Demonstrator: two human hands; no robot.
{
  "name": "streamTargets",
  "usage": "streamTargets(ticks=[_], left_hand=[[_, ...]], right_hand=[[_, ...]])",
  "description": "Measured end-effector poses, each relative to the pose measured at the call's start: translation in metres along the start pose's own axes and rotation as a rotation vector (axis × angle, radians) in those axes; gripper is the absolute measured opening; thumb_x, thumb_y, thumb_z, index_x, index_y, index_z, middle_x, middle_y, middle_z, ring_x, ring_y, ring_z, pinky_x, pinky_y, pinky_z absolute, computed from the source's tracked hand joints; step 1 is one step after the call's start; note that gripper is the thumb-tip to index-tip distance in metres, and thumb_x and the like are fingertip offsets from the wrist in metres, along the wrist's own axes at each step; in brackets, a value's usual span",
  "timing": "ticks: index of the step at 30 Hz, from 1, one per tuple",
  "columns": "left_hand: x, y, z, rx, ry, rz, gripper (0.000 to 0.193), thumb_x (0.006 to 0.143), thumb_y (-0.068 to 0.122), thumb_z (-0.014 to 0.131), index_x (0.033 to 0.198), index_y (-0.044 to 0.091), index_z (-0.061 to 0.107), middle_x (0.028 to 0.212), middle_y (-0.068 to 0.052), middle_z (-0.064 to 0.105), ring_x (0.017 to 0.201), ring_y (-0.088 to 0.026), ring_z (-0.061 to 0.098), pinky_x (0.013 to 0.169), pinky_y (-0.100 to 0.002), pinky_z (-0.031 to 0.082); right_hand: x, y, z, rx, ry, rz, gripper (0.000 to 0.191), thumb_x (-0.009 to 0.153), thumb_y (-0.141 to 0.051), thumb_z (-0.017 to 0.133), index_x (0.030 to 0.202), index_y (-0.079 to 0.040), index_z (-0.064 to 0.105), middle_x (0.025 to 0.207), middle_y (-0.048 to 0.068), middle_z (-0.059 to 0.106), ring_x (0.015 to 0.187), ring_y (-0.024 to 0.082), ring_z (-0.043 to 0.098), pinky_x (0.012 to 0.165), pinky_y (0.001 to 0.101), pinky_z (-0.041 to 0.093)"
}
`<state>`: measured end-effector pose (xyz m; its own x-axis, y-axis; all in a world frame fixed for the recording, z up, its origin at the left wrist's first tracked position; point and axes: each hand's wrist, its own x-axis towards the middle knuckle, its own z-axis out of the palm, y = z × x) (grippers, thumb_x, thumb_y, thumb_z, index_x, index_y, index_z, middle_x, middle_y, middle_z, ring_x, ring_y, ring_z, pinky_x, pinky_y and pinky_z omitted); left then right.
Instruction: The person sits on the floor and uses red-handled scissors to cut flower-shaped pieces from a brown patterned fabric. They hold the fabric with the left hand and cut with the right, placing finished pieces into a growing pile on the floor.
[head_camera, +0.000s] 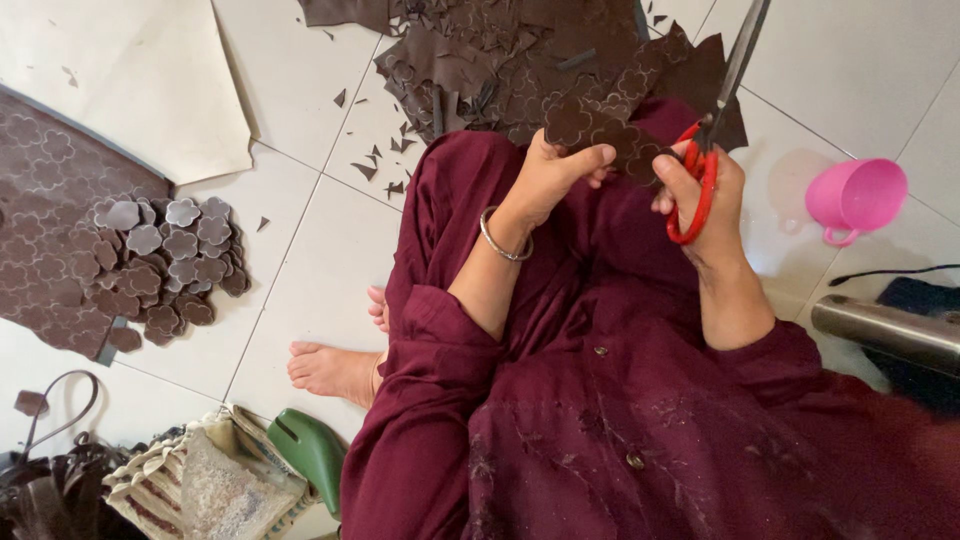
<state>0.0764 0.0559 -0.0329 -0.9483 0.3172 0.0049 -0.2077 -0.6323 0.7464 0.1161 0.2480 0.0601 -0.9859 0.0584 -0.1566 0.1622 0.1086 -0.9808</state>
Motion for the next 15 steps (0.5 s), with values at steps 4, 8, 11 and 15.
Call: streamTargets(ticks=[4,8,11,15], left_hand=[[0.001,-0.001,0.002,-0.026,0.101,0.025,0.014,0.094,0.008,0.078,0.106,0.004,0.072,0.090,-0.004,0.072,0.075,-0.010,0.065,0.069,-0.026,0.057],[0.001,0.010,0.007,-0.058,0.137,0.106,0.018,0.100,0.009,0.074,0.117,0.004,0.070,0.104,-0.004,0.073,0.087,-0.009,0.066,0.079,-0.026,0.058],[0.000,0.017,0.010,-0.168,0.137,0.044,0.023,0.101,0.009,0.068,0.123,0.005,0.065,0.108,-0.004,0.074,0.089,-0.009,0.070,0.076,-0.025,0.056],[0.000,0.016,0.006,-0.232,0.114,0.077,0.022,0.105,0.008,0.064,0.126,0.003,0.062,0.111,-0.005,0.072,0.090,-0.009,0.067,0.076,-0.025,0.054]], right_hand=[[-0.002,-0.002,-0.002,0.001,-0.030,-0.001,0.009,0.103,-0.008,0.068,0.102,-0.003,0.061,0.071,0.000,0.056,0.058,0.008,0.053,0.059,0.0261,0.051],[-0.005,0.003,-0.001,-0.005,-0.095,0.041,0.010,0.102,-0.010,0.069,0.101,-0.003,0.061,0.070,0.000,0.056,0.057,0.008,0.052,0.058,0.0261,0.050],[-0.011,0.015,0.005,-0.046,-0.150,0.106,0.013,0.100,-0.011,0.070,0.099,-0.004,0.059,0.074,0.000,0.057,0.057,0.008,0.052,0.056,0.0266,0.050],[-0.012,0.029,0.004,-0.050,-0.209,0.096,0.015,0.106,-0.017,0.066,0.106,-0.002,0.063,0.075,0.001,0.057,0.062,0.008,0.055,0.063,0.0264,0.053]])
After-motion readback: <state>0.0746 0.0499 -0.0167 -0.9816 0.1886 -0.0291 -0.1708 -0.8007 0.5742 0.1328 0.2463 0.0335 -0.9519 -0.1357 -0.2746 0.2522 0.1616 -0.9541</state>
